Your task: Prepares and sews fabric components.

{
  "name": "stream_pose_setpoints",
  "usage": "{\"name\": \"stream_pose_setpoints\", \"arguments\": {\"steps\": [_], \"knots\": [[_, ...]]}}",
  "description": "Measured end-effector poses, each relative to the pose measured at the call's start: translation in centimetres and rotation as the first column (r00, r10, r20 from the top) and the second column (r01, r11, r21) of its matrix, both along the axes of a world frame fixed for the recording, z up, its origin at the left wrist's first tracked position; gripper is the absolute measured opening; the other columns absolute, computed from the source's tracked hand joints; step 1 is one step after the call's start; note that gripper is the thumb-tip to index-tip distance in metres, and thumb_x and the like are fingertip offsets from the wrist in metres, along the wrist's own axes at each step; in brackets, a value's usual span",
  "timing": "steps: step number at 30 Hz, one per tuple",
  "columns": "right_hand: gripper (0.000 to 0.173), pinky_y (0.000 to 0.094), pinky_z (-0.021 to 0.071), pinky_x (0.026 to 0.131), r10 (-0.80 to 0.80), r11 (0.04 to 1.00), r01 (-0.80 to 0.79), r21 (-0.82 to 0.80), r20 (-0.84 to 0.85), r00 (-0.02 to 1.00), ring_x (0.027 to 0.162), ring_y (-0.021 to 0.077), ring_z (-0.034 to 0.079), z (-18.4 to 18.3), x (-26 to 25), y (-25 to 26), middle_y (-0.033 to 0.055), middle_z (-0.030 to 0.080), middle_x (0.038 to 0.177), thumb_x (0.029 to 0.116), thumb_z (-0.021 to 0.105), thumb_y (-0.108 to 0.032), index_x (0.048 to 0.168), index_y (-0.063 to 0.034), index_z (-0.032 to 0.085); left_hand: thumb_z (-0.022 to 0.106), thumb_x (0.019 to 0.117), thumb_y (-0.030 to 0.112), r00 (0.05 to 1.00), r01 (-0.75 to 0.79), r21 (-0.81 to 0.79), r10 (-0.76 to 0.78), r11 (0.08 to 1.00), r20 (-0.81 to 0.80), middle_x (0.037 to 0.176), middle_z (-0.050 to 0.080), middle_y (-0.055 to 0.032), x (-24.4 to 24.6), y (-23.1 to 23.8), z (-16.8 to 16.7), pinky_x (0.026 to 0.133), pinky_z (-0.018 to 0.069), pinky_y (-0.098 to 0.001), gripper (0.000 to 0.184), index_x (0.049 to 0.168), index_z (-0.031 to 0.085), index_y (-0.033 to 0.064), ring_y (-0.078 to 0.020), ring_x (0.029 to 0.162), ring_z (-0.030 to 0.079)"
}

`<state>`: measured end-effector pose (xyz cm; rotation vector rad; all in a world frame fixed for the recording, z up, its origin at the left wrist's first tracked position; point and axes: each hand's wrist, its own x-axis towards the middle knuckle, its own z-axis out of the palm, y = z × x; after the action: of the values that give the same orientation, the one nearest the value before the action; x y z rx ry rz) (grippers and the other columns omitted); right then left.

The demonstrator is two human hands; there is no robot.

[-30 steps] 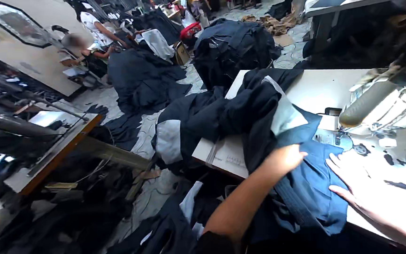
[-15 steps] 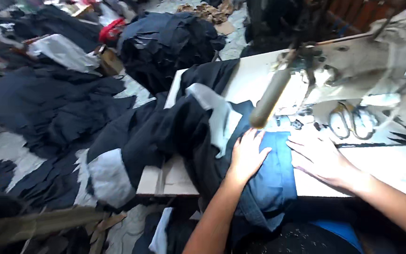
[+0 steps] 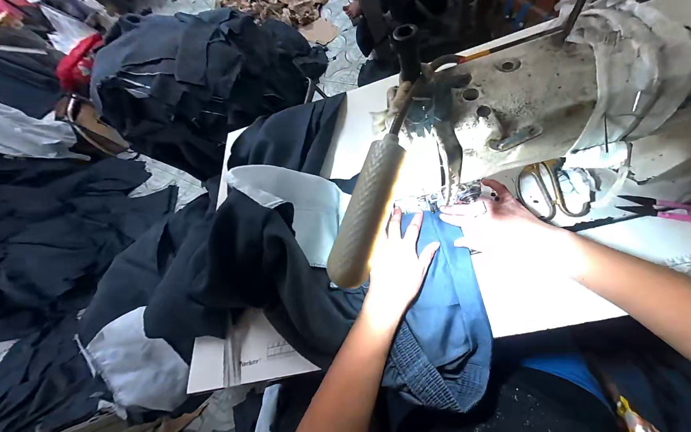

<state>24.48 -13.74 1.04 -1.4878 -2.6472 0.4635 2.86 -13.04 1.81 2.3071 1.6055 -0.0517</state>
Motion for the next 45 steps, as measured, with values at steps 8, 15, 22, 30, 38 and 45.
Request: {"name": "stream_pose_setpoints", "arguments": {"steps": [8, 15, 22, 30, 38, 45], "knots": [[0.04, 0.0721, 0.0155, 0.114, 0.048, 0.986, -0.02, 0.164, -0.17, 0.984, 0.141, 0.0318, 0.05, -1.7, 0.8, 0.0, 0.0056, 0.065, 0.14, 0.1026, 0.056, -0.033, 0.134, -0.0111, 0.069, 0.046, 0.1021, 0.058, 0.999, 0.02, 0.114, -0.023, 0.993, 0.025, 0.163, 0.037, -0.0171, -0.3, 0.1, -0.9, 0.107, 0.0328, -0.0693, 0.064, 0.156, 0.046, 0.0233, -0.0452, 0.149, 0.034], [0.041, 0.0733, 0.0169, 0.113, 0.057, 0.979, -0.015, 0.203, -0.202, 0.978, 0.139, 0.0331, 0.052, -2.0, 0.7, -0.1, 0.0064, 0.066, 0.139, 0.102, 0.056, -0.033, 0.134, -0.0096, 0.069, 0.058, 0.1001, 0.027, 0.953, 0.106, 0.427, -0.214, 0.898, 0.214, 0.128, 0.07, -0.0161, -0.9, -0.5, -1.0, 0.095, 0.0454, -0.0628, 0.029, 0.113, 0.077, 0.0097, -0.0389, 0.117, 0.066], [0.034, 0.0689, 0.0196, 0.116, 0.072, 0.972, -0.018, 0.234, -0.226, 0.971, 0.125, 0.0347, 0.061, -1.5, 0.5, -0.2, 0.0123, 0.071, 0.124, 0.1008, 0.058, -0.03, 0.124, -0.0104, 0.074, 0.059, 0.0978, 0.014, 0.567, -0.055, 0.107, -0.057, 0.993, 0.822, 0.121, 0.068, -0.011, -0.6, -2.3, 3.3, 0.098, 0.0501, -0.0233, 0.035, 0.127, 0.065, -0.0048, -0.0075, 0.113, 0.062], [0.029, 0.0674, 0.0206, 0.118, 0.022, 0.99, 0.026, 0.14, -0.334, 0.942, 0.125, 0.0368, 0.061, -0.6, 0.7, -0.3, 0.017, 0.071, 0.122, 0.1, 0.061, -0.023, 0.118, -0.0057, 0.076, 0.065, 0.0895, -0.003, -0.062, -0.278, -0.213, 0.203, 0.937, 0.977, 0.081, 0.065, 0.0076, 5.6, -1.9, 3.1, 0.077, 0.0534, -0.0183, 0.014, 0.09, 0.065, 0.0109, 0.0002, 0.079, 0.063], [0.028, 0.0679, 0.0282, 0.113, 0.02, 0.961, 0.102, 0.256, -0.434, 0.901, 0.116, 0.0361, 0.066, -0.8, 0.7, -0.4, 0.0159, 0.073, 0.117, 0.0975, 0.062, -0.022, 0.111, -0.0038, 0.077, 0.061, 0.0888, -0.008, -0.124, -0.245, -0.276, 0.252, 0.929, 0.96, 0.079, 0.067, 0.0041, 4.3, -1.8, 2.8, 0.077, 0.0571, -0.0231, 0.016, 0.093, 0.061, 0.0078, -0.0046, 0.077, 0.067], [0.025, 0.0669, 0.0287, 0.113, -0.016, 0.959, 0.146, 0.244, -0.466, 0.885, 0.116, 0.036, 0.066, -0.7, 0.9, -0.3, 0.0152, 0.074, 0.115, 0.0971, 0.063, -0.019, 0.109, -0.0045, 0.078, 0.063, 0.0893, -0.004, -0.09, -0.233, -0.265, 0.251, 0.936, 0.964, 0.081, 0.068, 0.0053, 4.0, -1.8, 3.1, 0.073, 0.0552, -0.0199, 0.017, 0.103, 0.067, 0.0046, -0.002, 0.074, 0.064]]}}
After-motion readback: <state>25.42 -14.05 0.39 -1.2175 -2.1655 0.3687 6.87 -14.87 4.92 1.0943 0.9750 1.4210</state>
